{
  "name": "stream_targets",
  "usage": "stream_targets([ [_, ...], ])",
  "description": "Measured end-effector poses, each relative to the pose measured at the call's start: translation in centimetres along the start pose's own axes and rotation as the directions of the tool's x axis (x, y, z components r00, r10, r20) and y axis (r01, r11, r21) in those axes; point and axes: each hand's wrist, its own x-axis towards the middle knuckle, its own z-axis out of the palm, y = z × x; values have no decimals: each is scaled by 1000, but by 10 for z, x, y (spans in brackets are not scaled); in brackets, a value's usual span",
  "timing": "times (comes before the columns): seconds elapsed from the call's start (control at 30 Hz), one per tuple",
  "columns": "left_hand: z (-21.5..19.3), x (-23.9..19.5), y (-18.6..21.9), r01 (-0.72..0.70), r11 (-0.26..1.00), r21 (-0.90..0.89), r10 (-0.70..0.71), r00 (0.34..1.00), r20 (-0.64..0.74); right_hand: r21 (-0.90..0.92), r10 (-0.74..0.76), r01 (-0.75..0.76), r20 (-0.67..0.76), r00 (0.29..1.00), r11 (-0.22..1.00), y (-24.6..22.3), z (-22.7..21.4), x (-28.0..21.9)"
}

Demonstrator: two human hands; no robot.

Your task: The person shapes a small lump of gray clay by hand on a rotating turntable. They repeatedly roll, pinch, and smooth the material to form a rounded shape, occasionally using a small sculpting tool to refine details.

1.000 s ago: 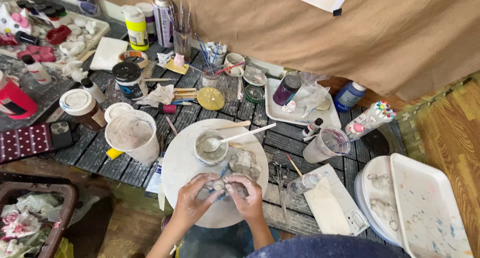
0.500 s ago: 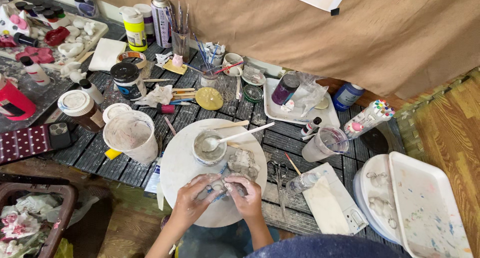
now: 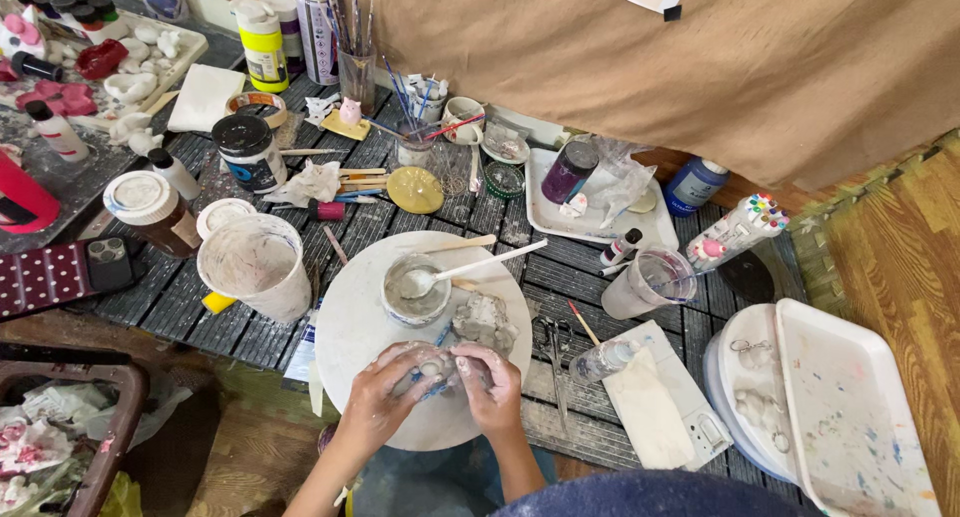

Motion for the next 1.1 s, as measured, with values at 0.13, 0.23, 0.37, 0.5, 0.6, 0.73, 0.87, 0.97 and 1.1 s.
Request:
stream_targets([
  [0.13,0,-1,1,40,999,12,-40,999,22,39,43,-44,39,998,998,0,-1,0],
  [0.23,0,0,2,25,1000,10,-26,999,21,9,22,-22,53,998,1000,-3,-1,2],
  [0.37,1,0,3,-7,1000,24,6,1000,4,-24,-9,11,53,999,1000,-8,-1,1],
  [0.5,1,-2,2,-29,999,21,28,1000,4,108,109,-108,-4,994,988,-11,1,1],
  [0.6,4,-3,3,67,997,-33,-68,997,-36,29,-41,39,43,998,999,-9,1,4],
  [0.73,5,-2,2,91,996,-7,-91,996,-19,-21,-8,9,47,999,1000,-8,1,2],
  [0.87,5,-4,3,109,993,53,-108,994,-25,-42,11,-9,55,998,999,-10,1,2],
  [0.97,6,-4,1,72,994,83,-69,997,-47,-19,36,-34,73,997,999,-12,2,3],
  [1.1,8,-8,-6,54,994,90,-49,997,-56,40,82,-86,82,993,996,-15,1,4],
])
